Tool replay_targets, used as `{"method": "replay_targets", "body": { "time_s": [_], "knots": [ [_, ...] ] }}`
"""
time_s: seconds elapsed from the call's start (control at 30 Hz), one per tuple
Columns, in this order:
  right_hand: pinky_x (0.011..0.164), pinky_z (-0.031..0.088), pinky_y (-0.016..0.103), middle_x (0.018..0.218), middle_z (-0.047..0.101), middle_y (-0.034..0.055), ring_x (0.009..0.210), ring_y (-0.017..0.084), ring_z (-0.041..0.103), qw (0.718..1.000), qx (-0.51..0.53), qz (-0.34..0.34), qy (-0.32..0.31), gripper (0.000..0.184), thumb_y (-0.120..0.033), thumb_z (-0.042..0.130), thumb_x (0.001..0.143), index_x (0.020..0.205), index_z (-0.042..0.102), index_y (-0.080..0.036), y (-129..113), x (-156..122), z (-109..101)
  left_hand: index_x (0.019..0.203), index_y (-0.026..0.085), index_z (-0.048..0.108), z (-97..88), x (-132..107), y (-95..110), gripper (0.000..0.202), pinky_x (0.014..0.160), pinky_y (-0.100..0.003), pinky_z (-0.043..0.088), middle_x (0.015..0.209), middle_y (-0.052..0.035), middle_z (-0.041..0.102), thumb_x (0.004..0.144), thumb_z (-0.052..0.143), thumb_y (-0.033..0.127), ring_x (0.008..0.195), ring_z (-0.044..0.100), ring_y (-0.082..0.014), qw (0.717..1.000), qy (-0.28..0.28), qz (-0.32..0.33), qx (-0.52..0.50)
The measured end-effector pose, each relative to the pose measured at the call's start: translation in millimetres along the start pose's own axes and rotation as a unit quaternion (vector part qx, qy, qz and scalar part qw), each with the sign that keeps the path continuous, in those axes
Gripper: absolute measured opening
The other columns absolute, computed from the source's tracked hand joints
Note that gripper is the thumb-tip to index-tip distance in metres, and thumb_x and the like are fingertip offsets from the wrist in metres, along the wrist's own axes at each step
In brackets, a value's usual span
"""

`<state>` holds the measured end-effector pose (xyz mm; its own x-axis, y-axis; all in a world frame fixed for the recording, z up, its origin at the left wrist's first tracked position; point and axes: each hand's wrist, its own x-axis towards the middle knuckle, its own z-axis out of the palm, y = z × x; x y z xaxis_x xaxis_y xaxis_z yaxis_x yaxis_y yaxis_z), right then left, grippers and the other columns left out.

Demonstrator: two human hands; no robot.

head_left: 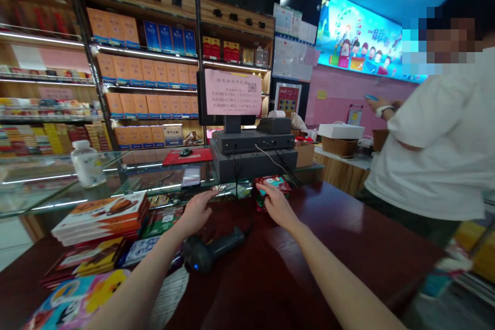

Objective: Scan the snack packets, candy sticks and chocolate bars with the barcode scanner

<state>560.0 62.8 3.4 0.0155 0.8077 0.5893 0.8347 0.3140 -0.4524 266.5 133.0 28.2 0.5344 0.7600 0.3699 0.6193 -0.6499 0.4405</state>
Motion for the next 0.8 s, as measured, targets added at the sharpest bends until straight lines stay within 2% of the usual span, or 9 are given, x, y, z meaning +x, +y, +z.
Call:
{"method": "replay_targets", "body": {
  "time_s": [0.13, 0.23, 0.3, 0.43, 0.57, 0.7, 0.8],
  "knots": [
    [0.119, 0.033, 0.044, 0.141, 0.059, 0.0079, 0.138, 0.019, 0.046, 1.0, 0.015, -0.016, -0.023, 0.062, -0.003, 0.04, 0.078, 0.134, 0.061, -0.02, -19, 3, 21, 0.131, 0.016, 0.061, -22.0, -18, -23, 0.061, 0.114, -0.034, 0.039, 0.137, -0.008, 0.064, 0.074, 0.047, 0.001, 0.129, 0.057, -0.0192, 0.999, -0.01, -0.032, 0.04],
    [0.117, 0.036, 0.041, 0.135, 0.063, 0.0066, 0.133, 0.018, 0.051, 0.998, 0.032, -0.034, -0.04, 0.06, -0.002, 0.04, 0.078, 0.13, 0.064, -0.021, -38, 5, 37, 0.131, 0.017, 0.062, -38.5, -33, -40, 0.053, 0.107, -0.033, 0.045, 0.131, -0.0081, 0.067, 0.082, 0.044, 0.006, 0.123, 0.061, -0.0199, 0.994, -0.02, -0.066, 0.079],
    [0.115, 0.037, 0.04, 0.132, 0.066, 0.0061, 0.131, 0.018, 0.053, 0.997, 0.042, -0.043, -0.056, 0.058, -0.001, 0.04, 0.079, 0.127, 0.066, -0.02, -50, 6, 47, 0.13, 0.019, 0.062, -48.9, -43, -49, 0.05, 0.104, -0.035, 0.047, 0.13, -0.0081, 0.068, 0.085, 0.044, 0.009, 0.122, 0.062, -0.0213, 0.991, -0.032, -0.084, 0.104],
    [0.114, 0.038, 0.039, 0.125, 0.07, 0.0043, 0.129, 0.019, 0.055, 0.992, 0.064, -0.049, -0.1, 0.057, -0.001, 0.04, 0.08, 0.127, 0.065, -0.021, -76, 10, 69, 0.131, 0.023, 0.061, -63.6, -62, -62, 0.056, 0.107, -0.042, 0.044, 0.136, -0.0089, 0.064, 0.082, 0.044, 0.003, 0.128, 0.057, -0.0241, 0.976, -0.038, -0.114, 0.181],
    [0.109, 0.043, 0.037, 0.123, 0.071, 0.0038, 0.12, 0.019, 0.061, 0.984, 0.089, -0.051, -0.144, 0.057, -0.001, 0.043, 0.079, 0.127, 0.065, -0.023, -98, 18, 90, 0.133, 0.022, 0.06, -68.5, -76, -66, 0.056, 0.107, -0.045, 0.043, 0.135, -0.0102, 0.065, 0.084, 0.04, 0.002, 0.128, 0.056, -0.0266, 0.963, -0.051, -0.112, 0.241],
    [0.108, 0.044, 0.036, 0.122, 0.072, 0.0044, 0.117, 0.019, 0.064, 0.976, 0.106, -0.036, -0.184, 0.055, -0.002, 0.045, 0.079, 0.127, 0.065, -0.022, -114, 29, 111, 0.131, 0.016, 0.061, -66.4, -85, -68, 0.056, 0.109, -0.04, 0.042, 0.135, -0.0137, 0.064, 0.082, 0.04, -0.002, 0.126, 0.058, -0.0254, 0.961, -0.068, -0.09, 0.254],
    [0.108, 0.043, 0.035, 0.123, 0.072, 0.0036, 0.118, 0.019, 0.065, 0.966, 0.125, -0.01, -0.226, 0.056, -0.003, 0.047, 0.079, 0.128, 0.065, -0.023, -122, 36, 127, 0.129, 0.016, 0.061, -61.4, -89, -72, 0.057, 0.107, -0.038, 0.043, 0.131, -0.0154, 0.066, 0.08, 0.041, -0.003, 0.123, 0.06, -0.0237, 0.963, -0.068, -0.084, 0.246]
  ]
}}
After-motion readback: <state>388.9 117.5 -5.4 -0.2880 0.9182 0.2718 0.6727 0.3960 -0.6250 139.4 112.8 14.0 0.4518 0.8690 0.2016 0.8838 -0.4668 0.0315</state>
